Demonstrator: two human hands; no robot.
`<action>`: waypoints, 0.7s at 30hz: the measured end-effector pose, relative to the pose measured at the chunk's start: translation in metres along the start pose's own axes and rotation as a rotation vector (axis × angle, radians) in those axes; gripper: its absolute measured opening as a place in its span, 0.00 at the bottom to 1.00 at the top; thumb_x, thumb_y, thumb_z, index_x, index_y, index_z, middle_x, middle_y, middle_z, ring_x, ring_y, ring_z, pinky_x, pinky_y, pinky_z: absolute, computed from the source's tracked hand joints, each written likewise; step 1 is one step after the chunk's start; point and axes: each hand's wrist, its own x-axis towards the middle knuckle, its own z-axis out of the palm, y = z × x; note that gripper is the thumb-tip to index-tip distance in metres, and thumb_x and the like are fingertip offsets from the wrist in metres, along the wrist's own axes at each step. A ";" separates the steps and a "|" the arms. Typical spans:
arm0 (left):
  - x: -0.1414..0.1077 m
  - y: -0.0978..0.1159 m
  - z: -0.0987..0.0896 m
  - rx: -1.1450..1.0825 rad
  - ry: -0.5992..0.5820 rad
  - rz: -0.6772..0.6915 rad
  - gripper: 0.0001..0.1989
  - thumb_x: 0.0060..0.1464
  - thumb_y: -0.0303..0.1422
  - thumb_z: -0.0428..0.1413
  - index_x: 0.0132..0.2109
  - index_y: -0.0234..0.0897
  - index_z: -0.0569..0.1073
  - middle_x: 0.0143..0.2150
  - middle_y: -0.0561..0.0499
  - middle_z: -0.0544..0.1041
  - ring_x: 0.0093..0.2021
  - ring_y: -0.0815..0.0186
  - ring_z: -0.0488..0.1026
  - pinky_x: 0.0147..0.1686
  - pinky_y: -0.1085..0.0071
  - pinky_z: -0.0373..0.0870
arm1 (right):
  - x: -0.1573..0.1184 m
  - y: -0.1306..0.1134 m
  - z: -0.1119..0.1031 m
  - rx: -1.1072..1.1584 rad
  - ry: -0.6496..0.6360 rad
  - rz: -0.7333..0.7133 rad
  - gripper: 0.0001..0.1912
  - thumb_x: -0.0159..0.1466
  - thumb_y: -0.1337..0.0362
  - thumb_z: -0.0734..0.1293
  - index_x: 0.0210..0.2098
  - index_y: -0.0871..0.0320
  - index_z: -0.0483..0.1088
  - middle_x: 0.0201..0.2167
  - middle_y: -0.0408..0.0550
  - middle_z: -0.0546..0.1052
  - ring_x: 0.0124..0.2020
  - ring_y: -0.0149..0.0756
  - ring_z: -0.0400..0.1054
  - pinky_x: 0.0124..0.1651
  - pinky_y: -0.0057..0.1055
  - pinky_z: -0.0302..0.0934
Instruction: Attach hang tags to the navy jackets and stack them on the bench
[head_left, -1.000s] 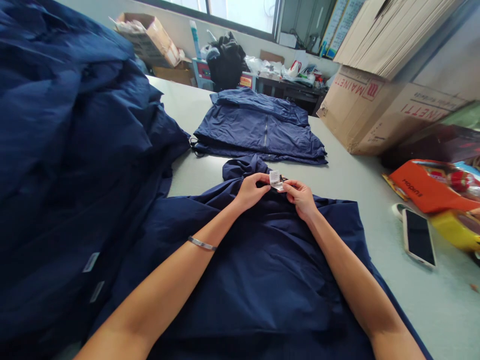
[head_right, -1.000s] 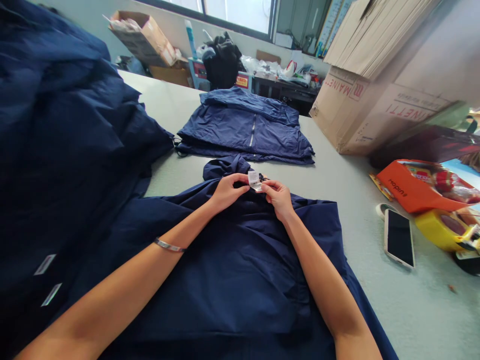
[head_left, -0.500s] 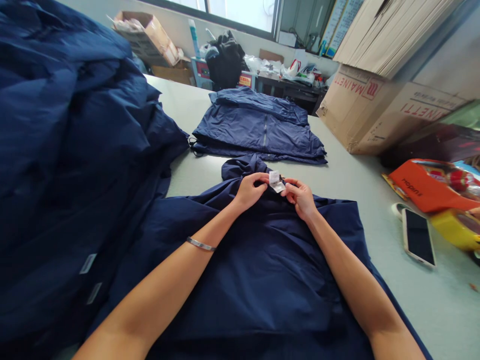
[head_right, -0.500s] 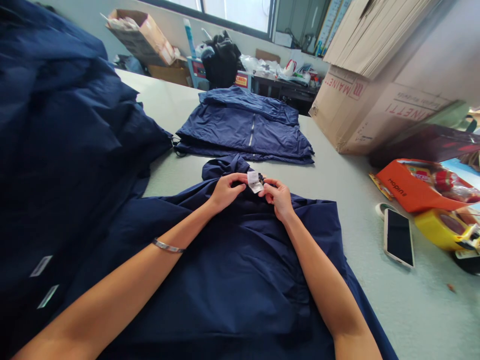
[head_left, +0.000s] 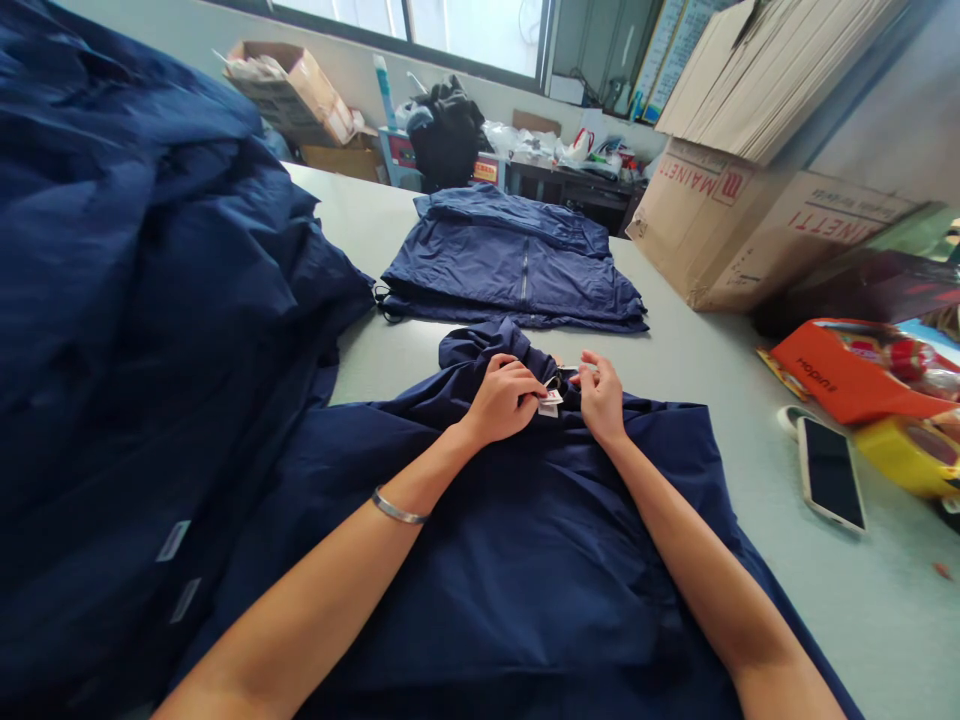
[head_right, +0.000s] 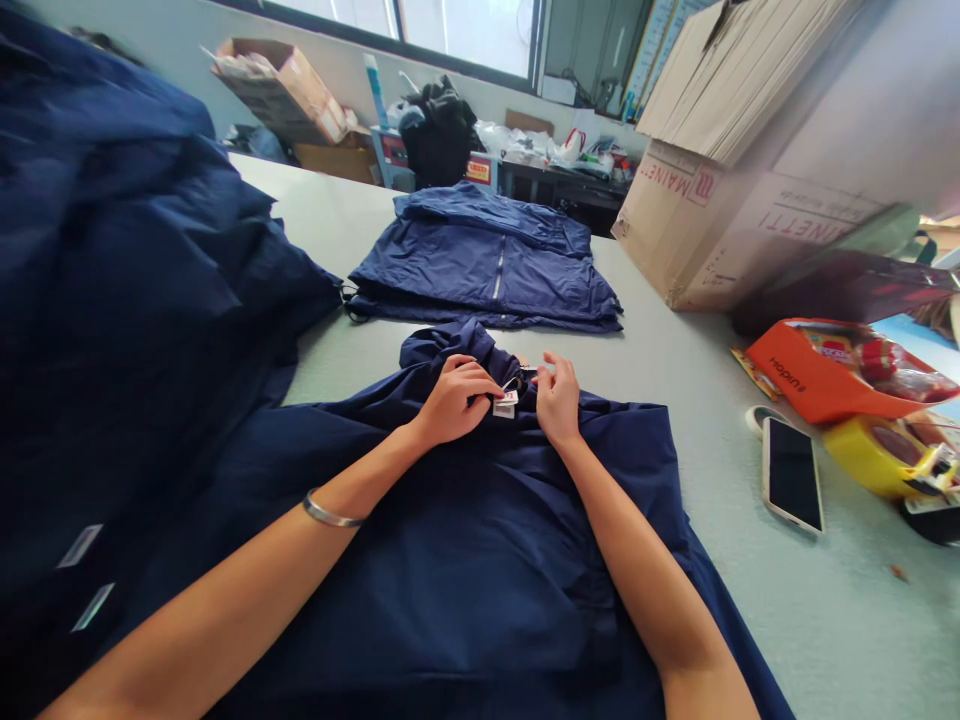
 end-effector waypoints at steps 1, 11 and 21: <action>0.000 0.002 -0.001 0.002 -0.015 0.018 0.13 0.49 0.26 0.49 0.30 0.40 0.79 0.32 0.51 0.81 0.35 0.65 0.74 0.58 0.56 0.56 | 0.001 0.003 0.001 0.005 -0.014 0.067 0.20 0.65 0.57 0.60 0.50 0.62 0.71 0.45 0.58 0.77 0.27 0.33 0.72 0.38 0.34 0.67; -0.002 0.015 0.010 0.119 -0.055 0.167 0.12 0.50 0.26 0.49 0.25 0.40 0.74 0.24 0.51 0.74 0.29 0.65 0.70 0.61 0.58 0.58 | 0.008 0.007 -0.002 -0.256 -0.246 0.145 0.21 0.61 0.52 0.65 0.18 0.58 0.73 0.14 0.43 0.70 0.20 0.32 0.64 0.26 0.28 0.50; -0.003 0.015 0.008 0.164 -0.032 0.176 0.10 0.50 0.25 0.50 0.27 0.39 0.74 0.34 0.49 0.79 0.42 0.61 0.73 0.61 0.56 0.61 | 0.009 0.004 0.001 0.059 -0.152 0.325 0.09 0.50 0.59 0.73 0.24 0.58 0.75 0.22 0.45 0.78 0.25 0.33 0.70 0.32 0.29 0.60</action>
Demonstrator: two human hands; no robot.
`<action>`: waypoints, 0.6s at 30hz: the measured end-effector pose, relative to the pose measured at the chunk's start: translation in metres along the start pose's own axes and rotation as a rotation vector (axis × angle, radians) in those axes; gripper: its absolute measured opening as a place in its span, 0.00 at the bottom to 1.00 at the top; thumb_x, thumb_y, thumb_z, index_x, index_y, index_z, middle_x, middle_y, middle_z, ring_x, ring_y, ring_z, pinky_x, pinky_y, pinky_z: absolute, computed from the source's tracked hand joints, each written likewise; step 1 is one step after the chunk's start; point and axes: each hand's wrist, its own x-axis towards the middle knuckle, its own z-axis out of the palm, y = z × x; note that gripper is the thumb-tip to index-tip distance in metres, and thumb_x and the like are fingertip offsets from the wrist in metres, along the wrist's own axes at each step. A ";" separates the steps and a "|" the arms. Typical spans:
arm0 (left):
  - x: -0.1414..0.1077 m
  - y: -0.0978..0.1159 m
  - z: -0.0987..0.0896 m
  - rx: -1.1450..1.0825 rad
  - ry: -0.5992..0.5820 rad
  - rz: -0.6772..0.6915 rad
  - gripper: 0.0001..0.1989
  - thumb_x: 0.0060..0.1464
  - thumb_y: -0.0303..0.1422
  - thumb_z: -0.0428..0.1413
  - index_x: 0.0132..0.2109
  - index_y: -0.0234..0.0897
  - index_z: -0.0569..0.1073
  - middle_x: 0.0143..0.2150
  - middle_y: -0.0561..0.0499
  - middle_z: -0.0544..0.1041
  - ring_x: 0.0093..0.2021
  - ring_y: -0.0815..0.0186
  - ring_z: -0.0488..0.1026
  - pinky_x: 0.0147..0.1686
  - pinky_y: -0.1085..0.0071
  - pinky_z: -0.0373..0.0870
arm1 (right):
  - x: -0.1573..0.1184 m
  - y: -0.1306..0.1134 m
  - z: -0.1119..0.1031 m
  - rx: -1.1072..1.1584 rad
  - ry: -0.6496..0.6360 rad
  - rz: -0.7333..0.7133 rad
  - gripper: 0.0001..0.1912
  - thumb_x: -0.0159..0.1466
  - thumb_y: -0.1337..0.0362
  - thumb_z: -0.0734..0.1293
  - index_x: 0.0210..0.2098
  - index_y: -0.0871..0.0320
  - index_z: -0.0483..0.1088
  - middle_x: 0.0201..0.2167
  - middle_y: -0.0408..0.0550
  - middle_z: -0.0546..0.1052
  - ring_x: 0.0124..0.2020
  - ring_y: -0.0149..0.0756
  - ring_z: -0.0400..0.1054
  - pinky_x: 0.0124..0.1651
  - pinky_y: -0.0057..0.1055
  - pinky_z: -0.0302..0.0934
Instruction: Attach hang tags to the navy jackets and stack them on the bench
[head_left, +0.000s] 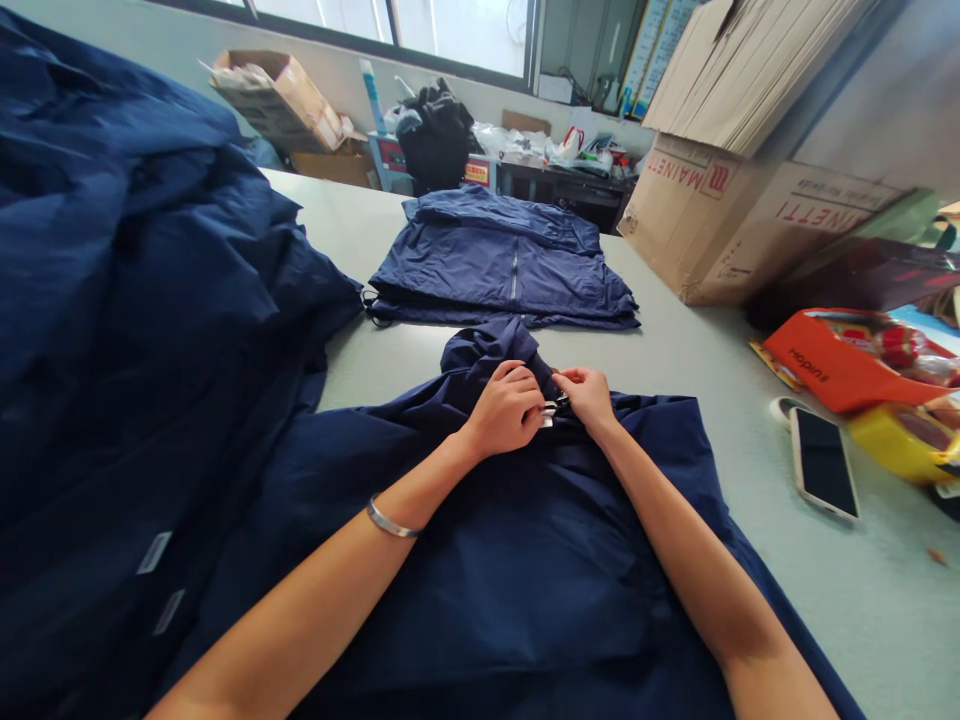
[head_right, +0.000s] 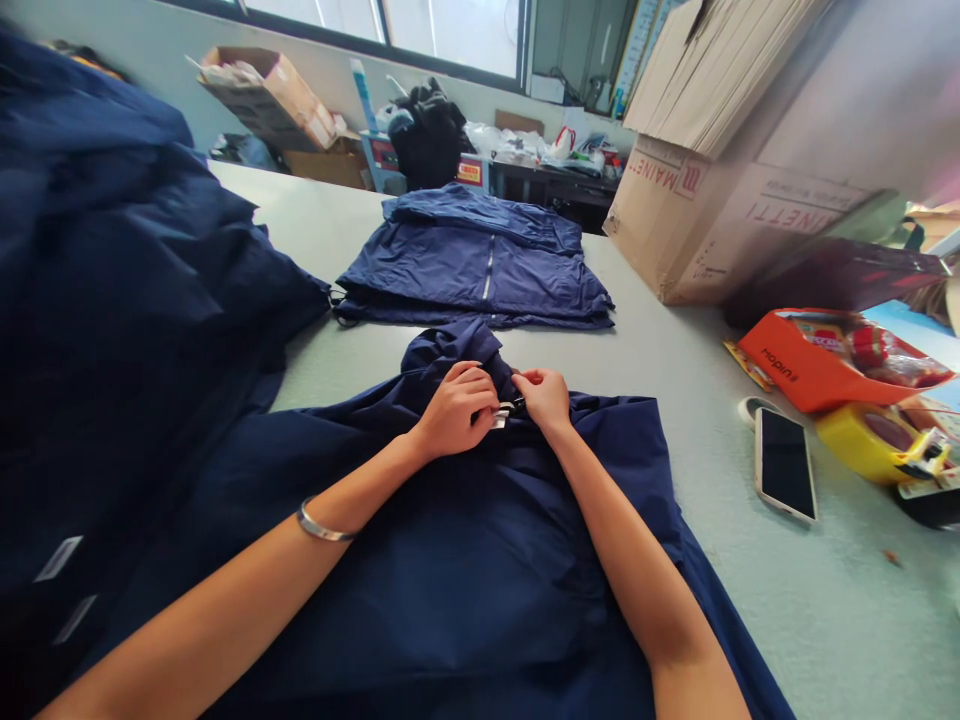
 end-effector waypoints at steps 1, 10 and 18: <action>0.000 -0.001 0.000 0.006 0.021 -0.003 0.09 0.50 0.25 0.50 0.28 0.39 0.74 0.39 0.47 0.80 0.48 0.59 0.73 0.61 0.55 0.61 | 0.001 0.000 0.000 0.083 0.002 0.012 0.09 0.50 0.59 0.73 0.24 0.59 0.74 0.22 0.44 0.77 0.25 0.33 0.69 0.32 0.28 0.61; -0.003 -0.016 0.012 0.206 -0.040 -0.436 0.13 0.58 0.32 0.48 0.35 0.34 0.77 0.46 0.39 0.80 0.61 0.49 0.69 0.66 0.49 0.57 | 0.009 -0.005 -0.008 0.511 0.458 0.095 0.12 0.55 0.59 0.73 0.30 0.58 0.67 0.18 0.36 0.71 0.14 0.25 0.61 0.18 0.24 0.56; -0.003 -0.019 0.006 0.082 0.109 -0.450 0.15 0.55 0.28 0.52 0.49 0.36 0.73 0.57 0.41 0.75 0.63 0.52 0.66 0.64 0.51 0.57 | 0.006 -0.007 -0.009 0.750 0.349 0.084 0.18 0.46 0.63 0.77 0.31 0.57 0.67 0.20 0.33 0.74 0.12 0.22 0.61 0.16 0.22 0.56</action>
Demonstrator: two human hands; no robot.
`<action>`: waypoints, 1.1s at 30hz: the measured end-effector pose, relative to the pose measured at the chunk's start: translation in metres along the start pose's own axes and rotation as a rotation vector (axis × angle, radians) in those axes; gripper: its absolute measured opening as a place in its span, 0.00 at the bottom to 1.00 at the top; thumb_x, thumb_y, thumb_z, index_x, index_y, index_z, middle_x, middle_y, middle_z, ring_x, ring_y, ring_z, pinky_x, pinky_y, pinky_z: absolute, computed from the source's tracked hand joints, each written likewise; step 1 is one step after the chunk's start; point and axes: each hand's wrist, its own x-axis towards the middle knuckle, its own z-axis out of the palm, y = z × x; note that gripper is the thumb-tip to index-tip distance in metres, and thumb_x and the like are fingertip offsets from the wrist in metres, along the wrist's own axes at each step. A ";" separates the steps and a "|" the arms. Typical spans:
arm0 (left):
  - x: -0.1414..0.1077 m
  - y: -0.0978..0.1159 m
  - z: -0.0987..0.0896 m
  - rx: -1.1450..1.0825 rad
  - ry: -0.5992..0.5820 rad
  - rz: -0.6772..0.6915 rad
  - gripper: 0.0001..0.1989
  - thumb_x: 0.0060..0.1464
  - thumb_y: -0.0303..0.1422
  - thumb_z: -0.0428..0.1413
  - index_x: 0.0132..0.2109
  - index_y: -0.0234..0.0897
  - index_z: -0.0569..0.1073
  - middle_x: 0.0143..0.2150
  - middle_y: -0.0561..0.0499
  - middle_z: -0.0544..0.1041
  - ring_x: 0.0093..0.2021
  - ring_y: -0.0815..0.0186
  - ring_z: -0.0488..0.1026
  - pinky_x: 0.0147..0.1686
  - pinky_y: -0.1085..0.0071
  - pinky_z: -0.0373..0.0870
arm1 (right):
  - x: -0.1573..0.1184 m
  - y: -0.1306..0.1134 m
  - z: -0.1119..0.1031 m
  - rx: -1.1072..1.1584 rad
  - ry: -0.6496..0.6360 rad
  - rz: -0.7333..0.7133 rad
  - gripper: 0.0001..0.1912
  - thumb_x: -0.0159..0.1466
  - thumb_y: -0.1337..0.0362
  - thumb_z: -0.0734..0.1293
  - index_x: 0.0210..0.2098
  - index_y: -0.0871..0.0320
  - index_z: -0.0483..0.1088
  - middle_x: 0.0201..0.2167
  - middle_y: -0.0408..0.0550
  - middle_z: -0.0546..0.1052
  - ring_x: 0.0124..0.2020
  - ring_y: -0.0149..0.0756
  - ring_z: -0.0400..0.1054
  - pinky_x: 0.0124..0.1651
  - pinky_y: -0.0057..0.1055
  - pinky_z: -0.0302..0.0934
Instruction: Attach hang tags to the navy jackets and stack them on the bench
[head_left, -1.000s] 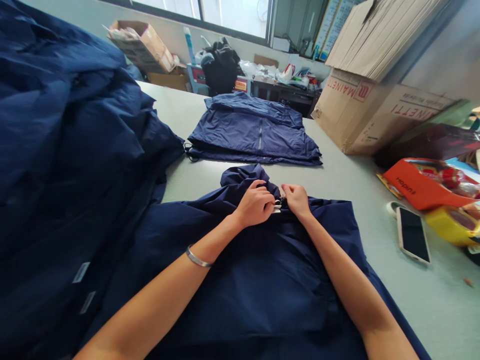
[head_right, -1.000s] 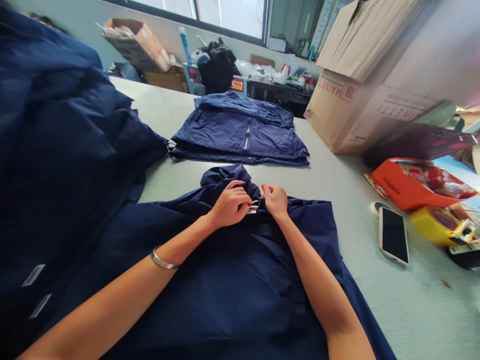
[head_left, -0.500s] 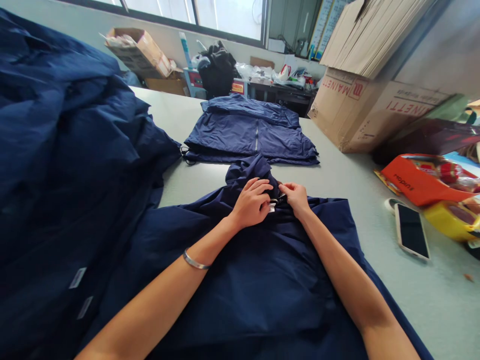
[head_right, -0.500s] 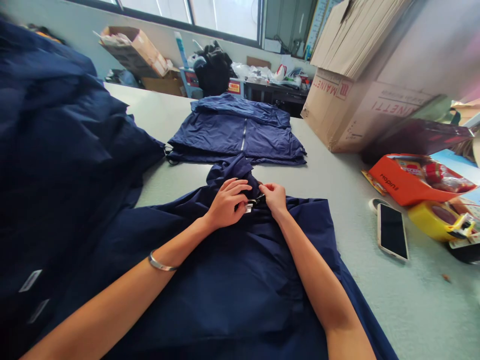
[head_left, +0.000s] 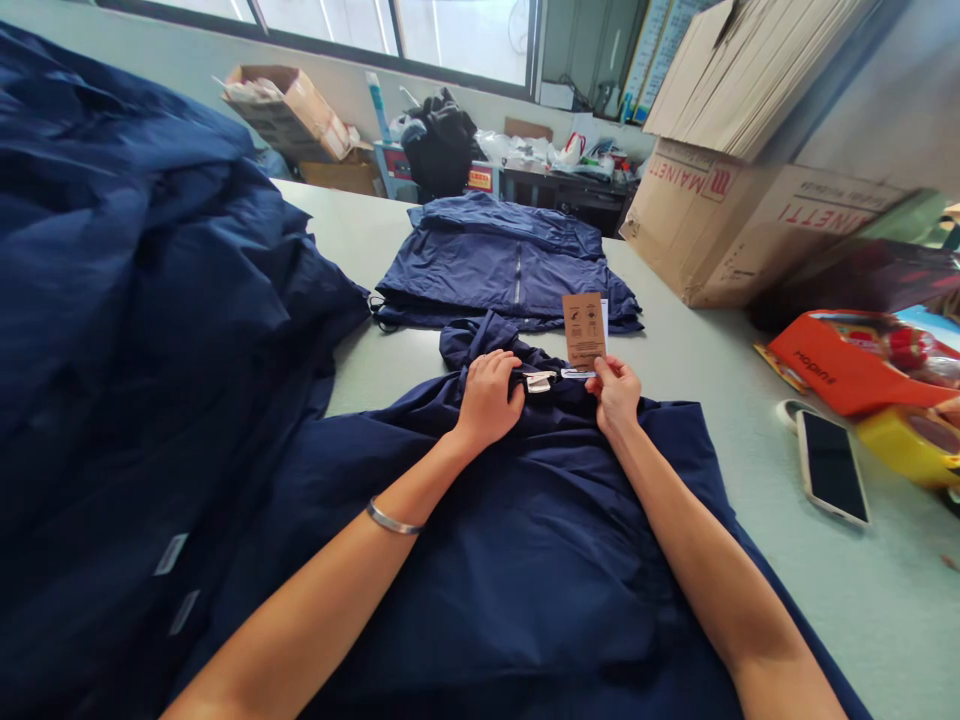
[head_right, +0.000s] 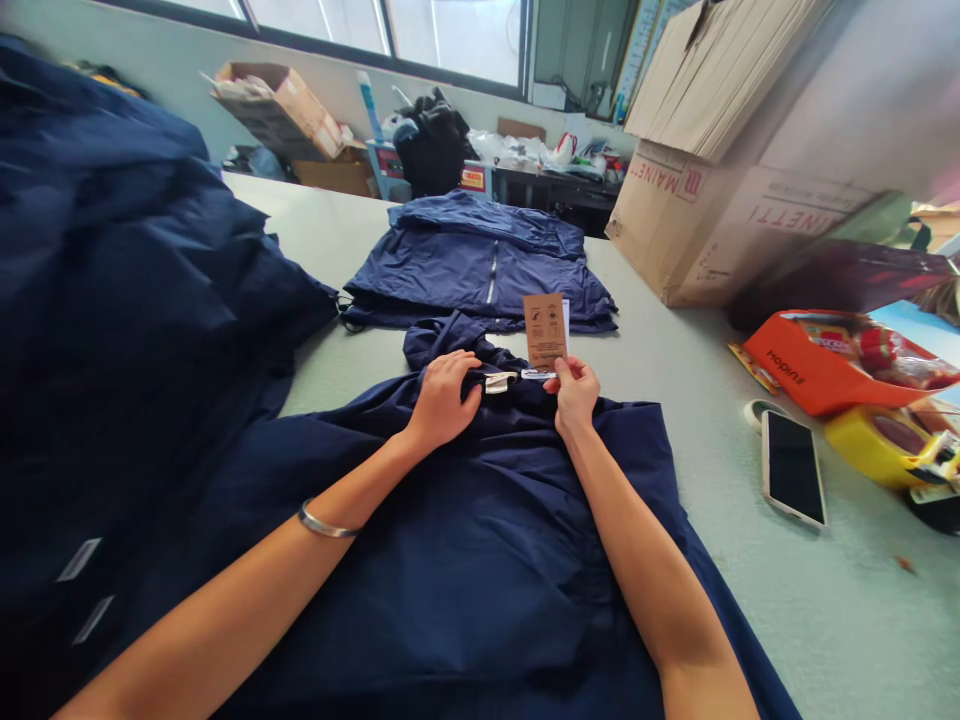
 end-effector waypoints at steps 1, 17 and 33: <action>0.000 0.003 -0.003 -0.013 0.048 0.001 0.17 0.55 0.27 0.51 0.51 0.36 0.72 0.57 0.41 0.75 0.62 0.53 0.67 0.62 0.52 0.58 | 0.001 0.000 0.000 0.009 -0.019 0.007 0.18 0.45 0.63 0.78 0.32 0.58 0.69 0.21 0.34 0.75 0.12 0.22 0.61 0.16 0.22 0.56; 0.003 0.003 -0.006 -0.375 0.431 -0.162 0.26 0.68 0.43 0.35 0.39 0.37 0.74 0.38 0.45 0.77 0.41 0.60 0.71 0.47 0.62 0.65 | -0.002 0.006 -0.006 -0.054 -0.344 -0.035 0.09 0.41 0.66 0.79 0.21 0.55 0.77 0.24 0.40 0.80 0.26 0.28 0.70 0.35 0.27 0.65; 0.011 0.000 -0.009 -0.688 0.384 -0.490 0.08 0.47 0.31 0.52 0.22 0.39 0.68 0.29 0.53 0.70 0.36 0.64 0.68 0.43 0.68 0.65 | 0.010 0.010 -0.011 0.129 -0.362 0.150 0.07 0.52 0.66 0.76 0.25 0.56 0.73 0.30 0.43 0.82 0.33 0.34 0.77 0.45 0.33 0.72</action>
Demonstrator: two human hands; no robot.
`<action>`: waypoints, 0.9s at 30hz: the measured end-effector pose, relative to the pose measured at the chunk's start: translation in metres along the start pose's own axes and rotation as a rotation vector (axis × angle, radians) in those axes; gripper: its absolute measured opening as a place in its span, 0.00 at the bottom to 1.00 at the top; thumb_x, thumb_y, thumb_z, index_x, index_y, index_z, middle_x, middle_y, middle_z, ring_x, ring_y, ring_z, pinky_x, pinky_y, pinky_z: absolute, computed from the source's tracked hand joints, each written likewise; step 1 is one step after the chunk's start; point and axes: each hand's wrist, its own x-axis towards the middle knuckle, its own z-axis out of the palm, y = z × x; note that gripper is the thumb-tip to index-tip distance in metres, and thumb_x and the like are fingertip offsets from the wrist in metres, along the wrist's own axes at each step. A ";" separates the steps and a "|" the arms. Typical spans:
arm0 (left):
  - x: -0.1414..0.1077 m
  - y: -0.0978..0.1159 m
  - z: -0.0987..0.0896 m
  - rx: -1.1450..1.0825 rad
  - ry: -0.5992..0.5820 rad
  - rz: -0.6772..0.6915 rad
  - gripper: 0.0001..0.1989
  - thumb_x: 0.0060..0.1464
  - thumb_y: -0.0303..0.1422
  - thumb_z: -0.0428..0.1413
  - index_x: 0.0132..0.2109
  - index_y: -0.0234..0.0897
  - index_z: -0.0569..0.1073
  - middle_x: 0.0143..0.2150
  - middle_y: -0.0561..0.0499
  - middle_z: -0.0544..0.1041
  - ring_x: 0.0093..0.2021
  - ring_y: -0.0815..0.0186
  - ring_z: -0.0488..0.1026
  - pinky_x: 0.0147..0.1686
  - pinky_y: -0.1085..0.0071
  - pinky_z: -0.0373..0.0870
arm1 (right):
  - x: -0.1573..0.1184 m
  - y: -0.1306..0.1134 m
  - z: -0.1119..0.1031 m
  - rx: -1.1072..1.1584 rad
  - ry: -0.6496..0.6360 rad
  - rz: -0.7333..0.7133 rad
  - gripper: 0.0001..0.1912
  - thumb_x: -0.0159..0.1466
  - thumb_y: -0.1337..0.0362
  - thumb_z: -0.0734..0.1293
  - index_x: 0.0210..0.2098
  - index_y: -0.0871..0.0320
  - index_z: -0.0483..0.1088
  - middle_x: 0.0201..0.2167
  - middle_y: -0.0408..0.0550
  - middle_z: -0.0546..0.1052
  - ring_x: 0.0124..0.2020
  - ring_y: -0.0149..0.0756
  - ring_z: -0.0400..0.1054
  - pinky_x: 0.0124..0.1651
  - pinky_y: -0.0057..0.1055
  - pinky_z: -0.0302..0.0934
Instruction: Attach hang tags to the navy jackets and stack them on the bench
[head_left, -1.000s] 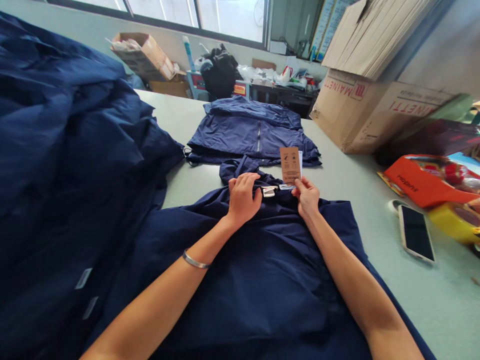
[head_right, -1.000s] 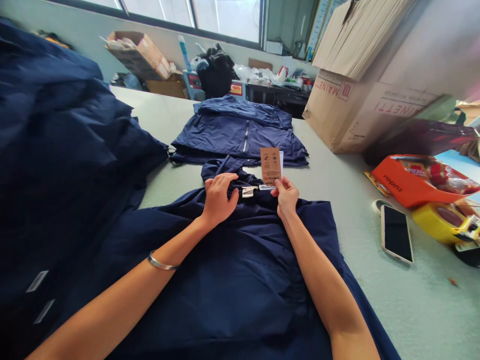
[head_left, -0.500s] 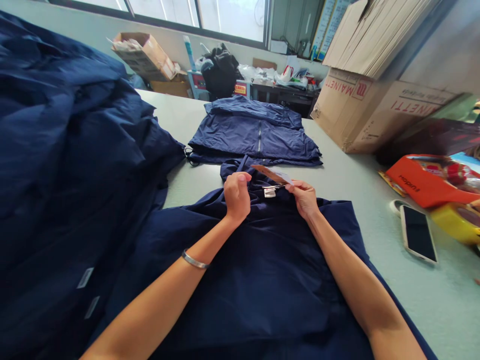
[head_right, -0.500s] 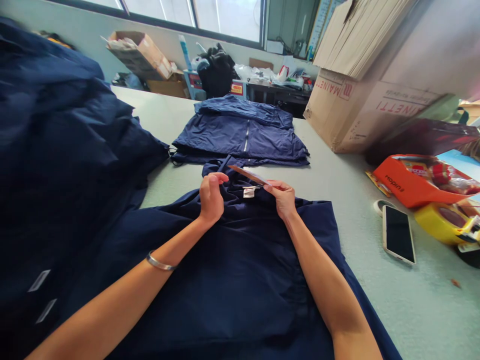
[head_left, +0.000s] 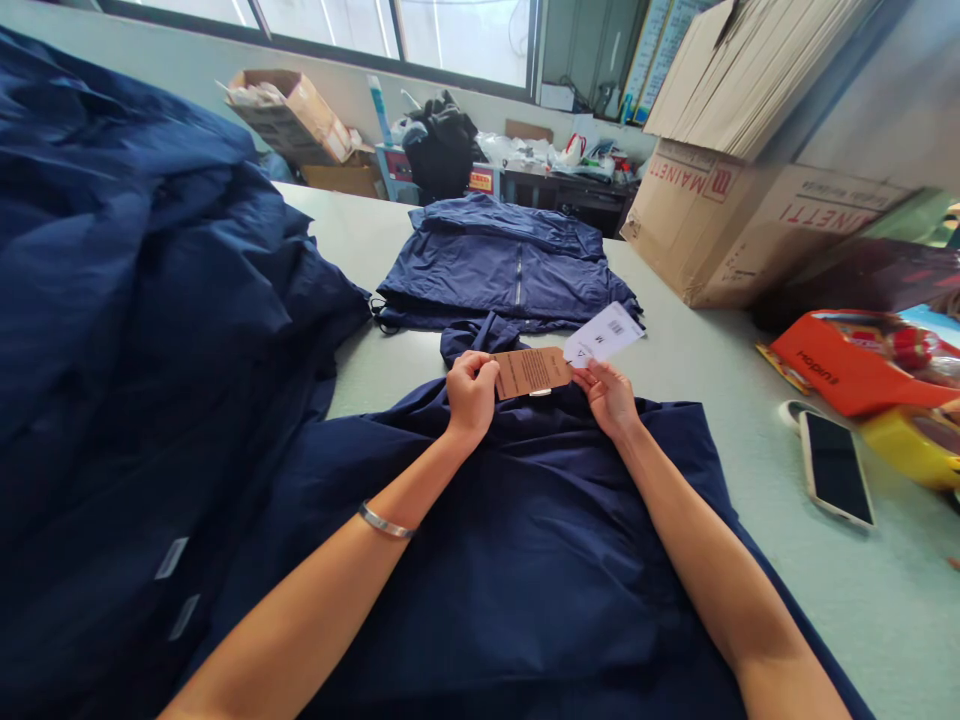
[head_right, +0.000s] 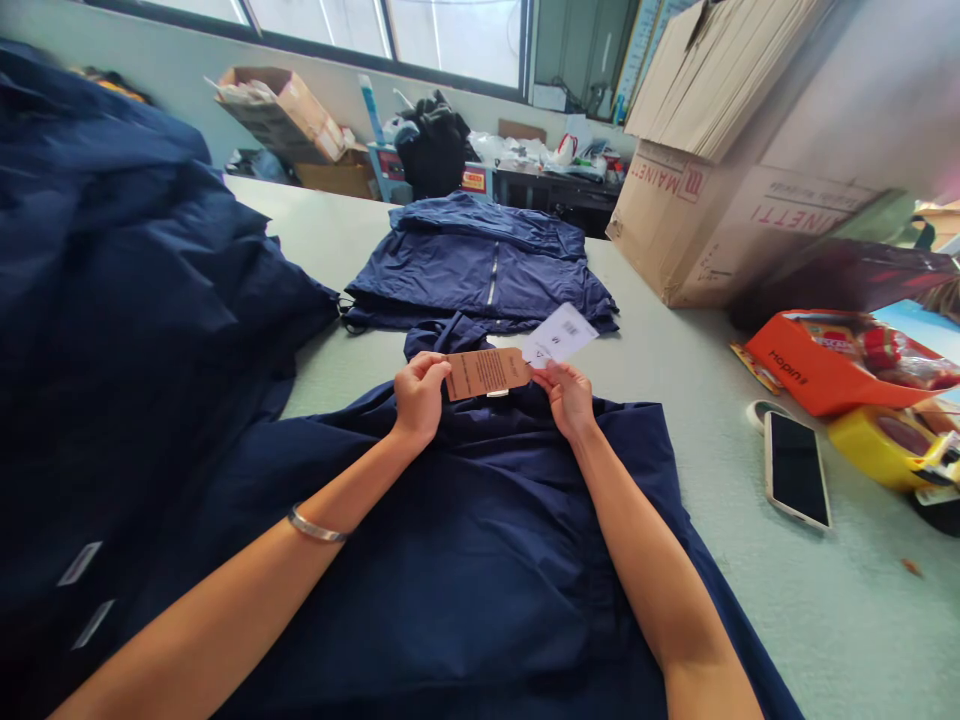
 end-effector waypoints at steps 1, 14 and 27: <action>0.000 -0.001 0.000 0.003 0.002 -0.002 0.07 0.46 0.31 0.52 0.23 0.39 0.69 0.29 0.53 0.70 0.36 0.64 0.68 0.44 0.68 0.65 | 0.002 -0.001 -0.001 0.024 0.011 0.017 0.07 0.54 0.66 0.75 0.26 0.56 0.72 0.30 0.43 0.82 0.31 0.33 0.76 0.44 0.33 0.72; 0.005 -0.008 -0.001 0.071 0.013 -0.004 0.06 0.48 0.34 0.52 0.25 0.39 0.69 0.28 0.52 0.71 0.34 0.64 0.69 0.40 0.67 0.69 | 0.002 -0.004 0.002 0.018 0.058 0.027 0.11 0.51 0.65 0.77 0.26 0.56 0.70 0.29 0.42 0.81 0.28 0.32 0.76 0.37 0.31 0.74; 0.005 -0.009 -0.001 0.084 0.008 0.007 0.07 0.47 0.35 0.55 0.25 0.38 0.71 0.30 0.51 0.73 0.36 0.63 0.71 0.45 0.65 0.68 | -0.002 -0.005 0.005 -0.014 0.044 0.046 0.10 0.53 0.64 0.77 0.30 0.57 0.73 0.27 0.45 0.81 0.28 0.33 0.77 0.33 0.27 0.72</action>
